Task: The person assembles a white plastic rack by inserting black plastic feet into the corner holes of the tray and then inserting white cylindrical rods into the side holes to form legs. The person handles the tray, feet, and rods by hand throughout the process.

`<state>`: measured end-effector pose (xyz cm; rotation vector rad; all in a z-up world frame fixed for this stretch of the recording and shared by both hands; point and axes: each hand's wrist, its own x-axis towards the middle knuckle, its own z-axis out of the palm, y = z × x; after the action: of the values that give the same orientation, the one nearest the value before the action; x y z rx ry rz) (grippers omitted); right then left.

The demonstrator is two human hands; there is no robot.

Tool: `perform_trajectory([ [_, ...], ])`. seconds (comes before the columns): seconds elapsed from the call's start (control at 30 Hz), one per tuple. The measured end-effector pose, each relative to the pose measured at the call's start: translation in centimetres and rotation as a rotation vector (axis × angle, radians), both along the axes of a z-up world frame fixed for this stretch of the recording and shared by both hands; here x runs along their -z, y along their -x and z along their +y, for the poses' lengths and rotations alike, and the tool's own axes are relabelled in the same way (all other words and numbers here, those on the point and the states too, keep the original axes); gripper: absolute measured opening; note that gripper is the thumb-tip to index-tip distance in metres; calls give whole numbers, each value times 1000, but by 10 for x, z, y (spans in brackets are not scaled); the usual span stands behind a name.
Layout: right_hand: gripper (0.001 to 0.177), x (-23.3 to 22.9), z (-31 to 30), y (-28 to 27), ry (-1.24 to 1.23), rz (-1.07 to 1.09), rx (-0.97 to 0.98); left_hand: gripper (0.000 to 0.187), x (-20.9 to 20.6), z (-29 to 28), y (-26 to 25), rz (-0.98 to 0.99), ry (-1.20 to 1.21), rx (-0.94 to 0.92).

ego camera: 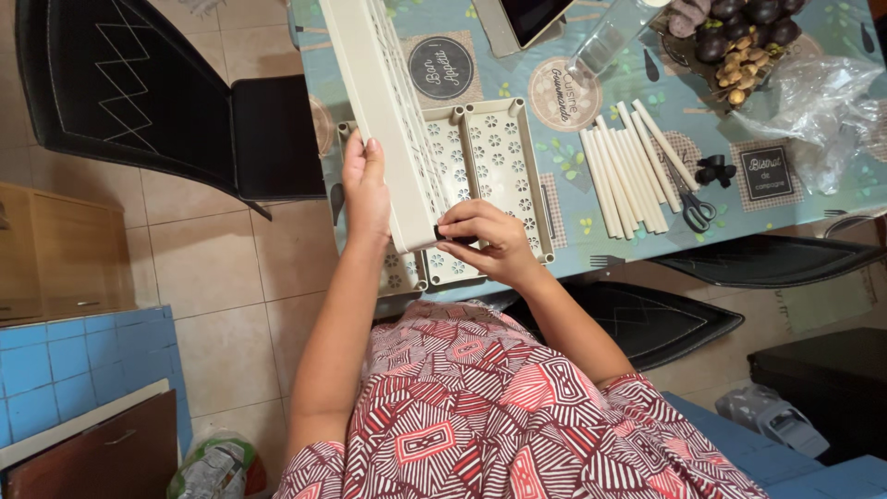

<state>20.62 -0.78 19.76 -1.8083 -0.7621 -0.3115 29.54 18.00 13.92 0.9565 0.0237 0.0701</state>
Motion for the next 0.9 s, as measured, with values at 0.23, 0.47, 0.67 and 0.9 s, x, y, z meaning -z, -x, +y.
perform_trajectory([
  [0.23, 25, 6, -8, -5, 34, 22, -83, 30, 10, -4, 0, -38, -30, -9],
  [0.47, 53, 8, -9, -2, -412, 515, -301, 34, 15, -2, -3, -8, -50, -67],
  [0.67, 34, 4, -22, -1, 41, 329, -71, 35, 9, -5, 1, -24, -102, -108],
  [0.9, 29, 2, -19, -1, 61, 335, -86, 36, -2, -8, 7, 13, -213, -112],
])
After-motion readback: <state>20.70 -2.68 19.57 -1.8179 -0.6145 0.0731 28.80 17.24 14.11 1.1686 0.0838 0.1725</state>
